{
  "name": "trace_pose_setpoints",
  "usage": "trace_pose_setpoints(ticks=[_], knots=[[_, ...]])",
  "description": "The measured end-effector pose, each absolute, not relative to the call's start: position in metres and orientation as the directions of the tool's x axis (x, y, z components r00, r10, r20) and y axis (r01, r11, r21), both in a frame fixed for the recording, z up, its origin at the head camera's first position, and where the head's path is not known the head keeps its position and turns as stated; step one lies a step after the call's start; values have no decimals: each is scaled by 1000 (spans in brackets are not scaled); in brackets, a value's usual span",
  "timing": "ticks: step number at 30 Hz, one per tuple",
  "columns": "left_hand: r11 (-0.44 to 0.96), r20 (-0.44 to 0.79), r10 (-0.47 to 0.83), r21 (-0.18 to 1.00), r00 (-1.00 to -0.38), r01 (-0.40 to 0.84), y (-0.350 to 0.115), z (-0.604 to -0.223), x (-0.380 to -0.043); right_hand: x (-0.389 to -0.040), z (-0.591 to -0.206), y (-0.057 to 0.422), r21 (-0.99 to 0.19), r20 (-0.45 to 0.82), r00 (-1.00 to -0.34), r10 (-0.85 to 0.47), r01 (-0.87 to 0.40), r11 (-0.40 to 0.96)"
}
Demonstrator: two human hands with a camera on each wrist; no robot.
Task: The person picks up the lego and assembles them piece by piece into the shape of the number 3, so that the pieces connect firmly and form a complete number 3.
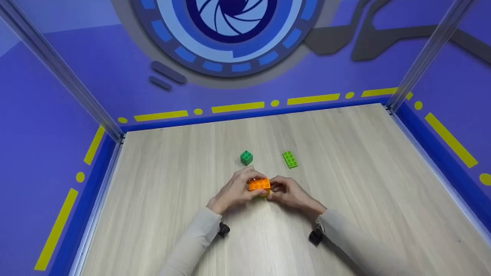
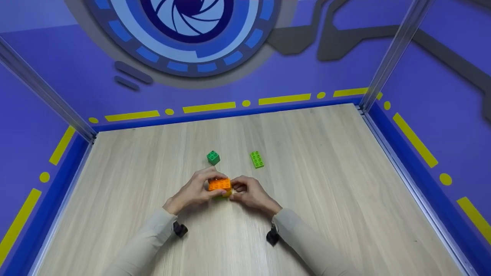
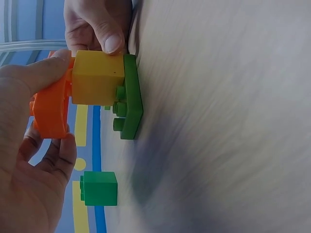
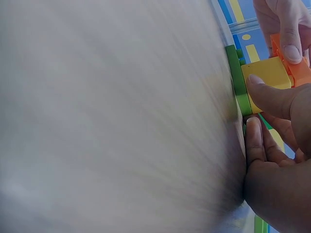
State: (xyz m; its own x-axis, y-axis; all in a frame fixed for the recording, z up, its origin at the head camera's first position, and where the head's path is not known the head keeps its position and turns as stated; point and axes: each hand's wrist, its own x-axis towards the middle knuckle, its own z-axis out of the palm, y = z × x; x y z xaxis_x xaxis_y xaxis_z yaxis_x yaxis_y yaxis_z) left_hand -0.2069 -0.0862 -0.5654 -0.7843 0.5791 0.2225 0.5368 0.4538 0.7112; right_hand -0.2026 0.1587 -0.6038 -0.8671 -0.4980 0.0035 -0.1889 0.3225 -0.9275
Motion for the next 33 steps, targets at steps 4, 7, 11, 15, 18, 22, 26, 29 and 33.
trace_pose_setpoints(ticks=[4, 7, 11, 15, 18, 22, 26, 29, 33], knots=[[456, 222, 589, 702, -777, 547, -87, -565, -208, -203, -603, 159, -928, 0, -868, -497, -185, 324], [464, 219, 599, 689, -770, 557, -87, -564, -208, -203, -604, 158, -928, -2, -868, -497, -183, 324], [470, 220, 621, 664, -752, 582, -87, -562, -210, -203, -604, 158, -926, -1, -866, -500, -188, 328], [477, 214, 635, 647, -743, 594, -87, -558, -210, -203, -605, 159, -922, 8, -865, -502, -201, 332], [483, 206, 641, 640, -740, 597, -86, -557, -211, -203, -604, 159, -921, 7, -866, -500, -200, 334], [496, 197, 646, 626, -738, 602, -85, -554, -212, -203, -603, 158, -924, 0, -869, -495, -189, 332], [495, 202, 649, 619, -733, 610, -84, -551, -213, -203, -603, 158, -922, 14, -867, -497, -203, 329], [488, 205, 648, 628, -734, 606, -84, -552, -214, -204, -604, 158, -919, 15, -867, -498, -208, 336], [492, 200, 637, 639, -745, 592, -83, -554, -213, -203, -605, 158, -923, -2, -869, -494, -189, 336]])
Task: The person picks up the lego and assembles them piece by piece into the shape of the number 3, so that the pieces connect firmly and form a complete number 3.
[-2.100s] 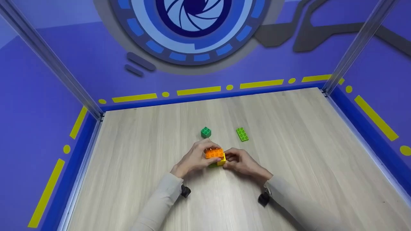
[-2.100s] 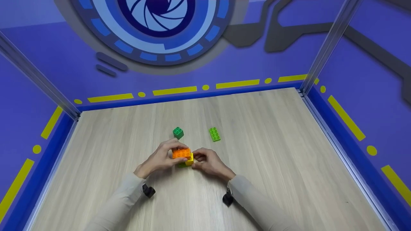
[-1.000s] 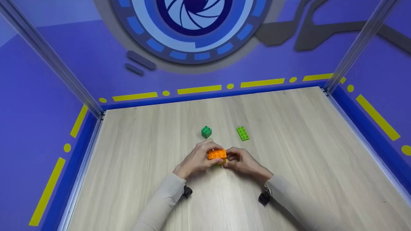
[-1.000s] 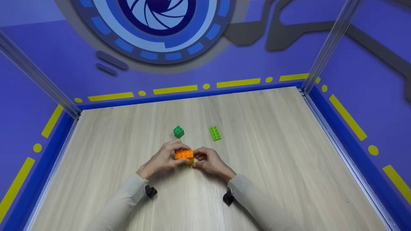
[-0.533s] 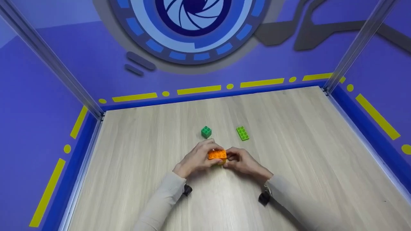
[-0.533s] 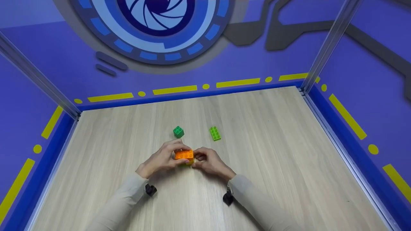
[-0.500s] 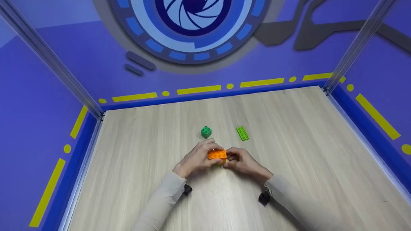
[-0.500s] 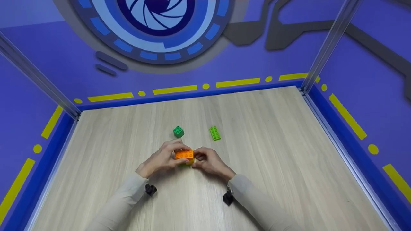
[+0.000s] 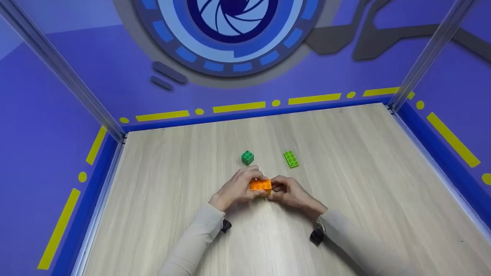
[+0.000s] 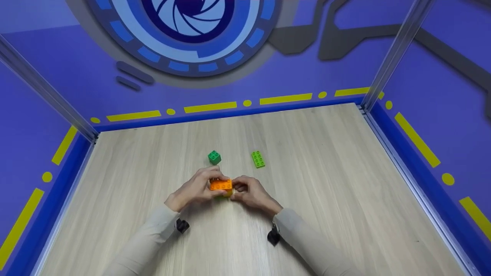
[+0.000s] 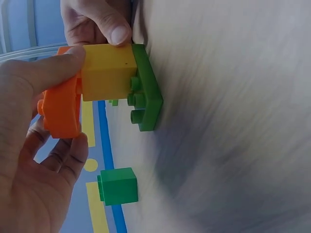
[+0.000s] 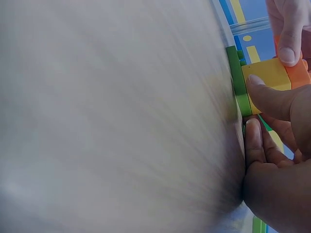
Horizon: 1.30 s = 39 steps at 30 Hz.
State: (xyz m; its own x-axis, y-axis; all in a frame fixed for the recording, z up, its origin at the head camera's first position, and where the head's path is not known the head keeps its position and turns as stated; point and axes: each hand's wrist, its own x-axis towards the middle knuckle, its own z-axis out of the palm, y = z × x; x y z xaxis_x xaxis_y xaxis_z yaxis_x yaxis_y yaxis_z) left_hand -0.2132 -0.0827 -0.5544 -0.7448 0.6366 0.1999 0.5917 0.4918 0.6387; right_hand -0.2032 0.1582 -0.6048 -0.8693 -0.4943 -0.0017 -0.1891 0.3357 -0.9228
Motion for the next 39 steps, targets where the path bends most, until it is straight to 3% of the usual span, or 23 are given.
trace_pose_setpoints(ticks=[16, 39], knots=[[401, 313, 563, 705, -764, 585, -85, -574, -212, -204, -603, 158, -923, 6, -870, -493, -195, 332], [419, 299, 553, 707, -778, 569, -90, -575, -207, -202, -602, 158, -948, -22, -881, -473, -132, 290]])
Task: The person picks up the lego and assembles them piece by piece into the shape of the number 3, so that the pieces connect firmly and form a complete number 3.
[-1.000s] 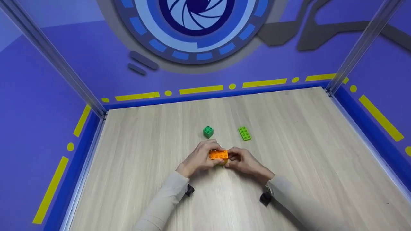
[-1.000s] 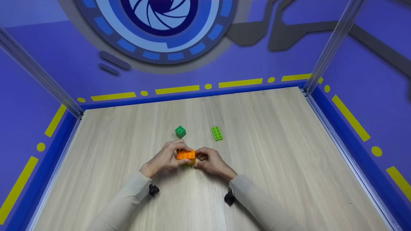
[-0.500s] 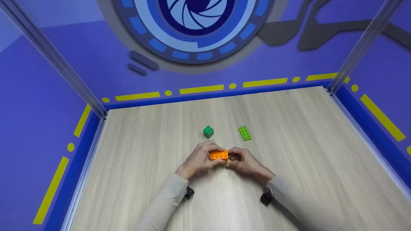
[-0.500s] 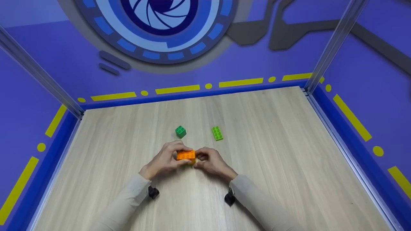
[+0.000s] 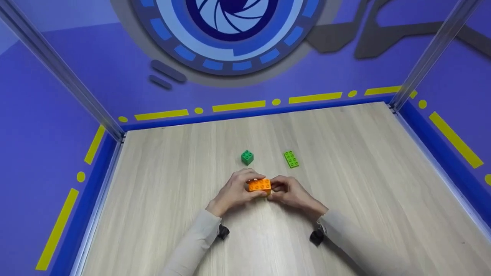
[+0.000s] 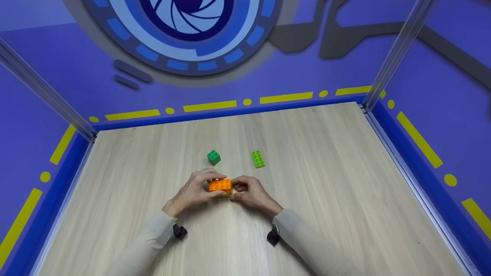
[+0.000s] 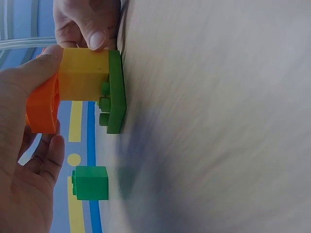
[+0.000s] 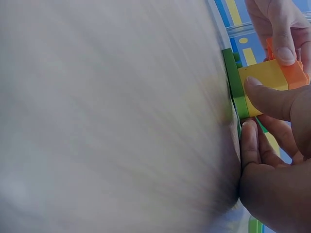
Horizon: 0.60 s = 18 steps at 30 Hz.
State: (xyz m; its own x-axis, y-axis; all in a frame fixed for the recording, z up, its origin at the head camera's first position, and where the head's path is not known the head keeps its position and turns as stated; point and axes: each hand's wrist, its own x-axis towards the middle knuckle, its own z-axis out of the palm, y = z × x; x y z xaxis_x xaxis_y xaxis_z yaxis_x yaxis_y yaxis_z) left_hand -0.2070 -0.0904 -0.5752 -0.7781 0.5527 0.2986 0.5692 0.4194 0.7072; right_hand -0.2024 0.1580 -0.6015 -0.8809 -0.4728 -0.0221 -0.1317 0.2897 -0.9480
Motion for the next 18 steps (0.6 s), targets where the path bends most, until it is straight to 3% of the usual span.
trace_pose_setpoints(ticks=[18], knots=[[440, 314, 551, 677, -773, 590, -109, -570, -201, -201, -597, 158, -942, -60, -884, -463, -103, 319]])
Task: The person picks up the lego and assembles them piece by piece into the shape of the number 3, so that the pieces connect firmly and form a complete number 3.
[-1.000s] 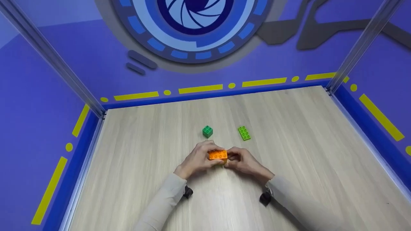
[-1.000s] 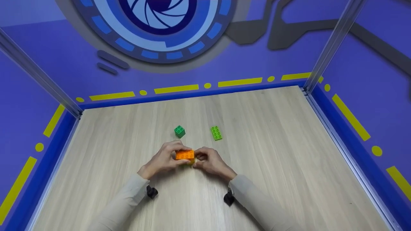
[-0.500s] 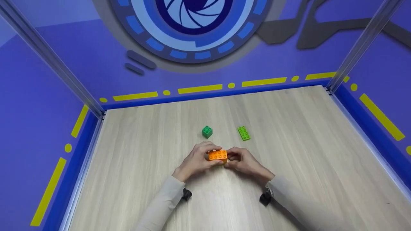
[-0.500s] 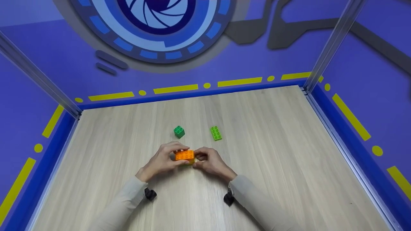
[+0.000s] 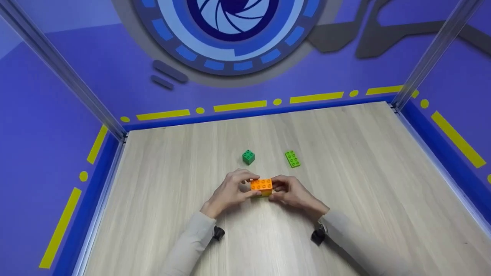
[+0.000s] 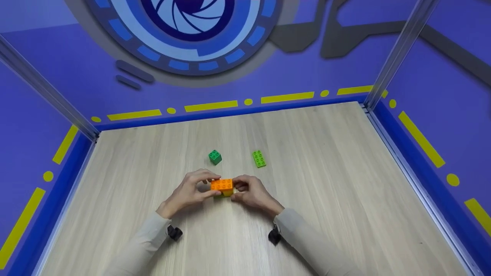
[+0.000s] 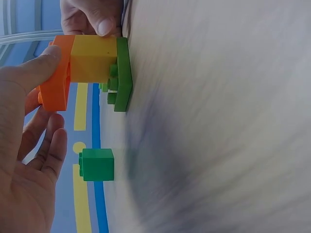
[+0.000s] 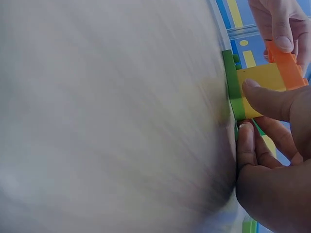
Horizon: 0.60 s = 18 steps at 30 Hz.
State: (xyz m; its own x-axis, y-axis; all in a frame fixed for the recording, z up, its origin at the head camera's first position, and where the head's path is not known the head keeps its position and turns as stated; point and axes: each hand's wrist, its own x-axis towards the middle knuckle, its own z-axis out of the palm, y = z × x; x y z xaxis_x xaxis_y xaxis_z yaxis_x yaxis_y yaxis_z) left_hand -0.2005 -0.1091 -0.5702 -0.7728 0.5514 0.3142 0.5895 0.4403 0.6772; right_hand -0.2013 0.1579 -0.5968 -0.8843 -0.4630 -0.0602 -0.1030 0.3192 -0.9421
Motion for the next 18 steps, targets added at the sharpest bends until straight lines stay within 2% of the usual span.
trace_pose_setpoints(ticks=[9, 18], knots=[[442, 314, 546, 679, -776, 586, -113, -566, -204, -197, -592, 156, -977, -55, -886, -460, -47, 208], [460, 330, 505, 680, -798, 571, -119, -561, -213, -196, -589, 156, -986, -9, -891, -454, -67, 150]])
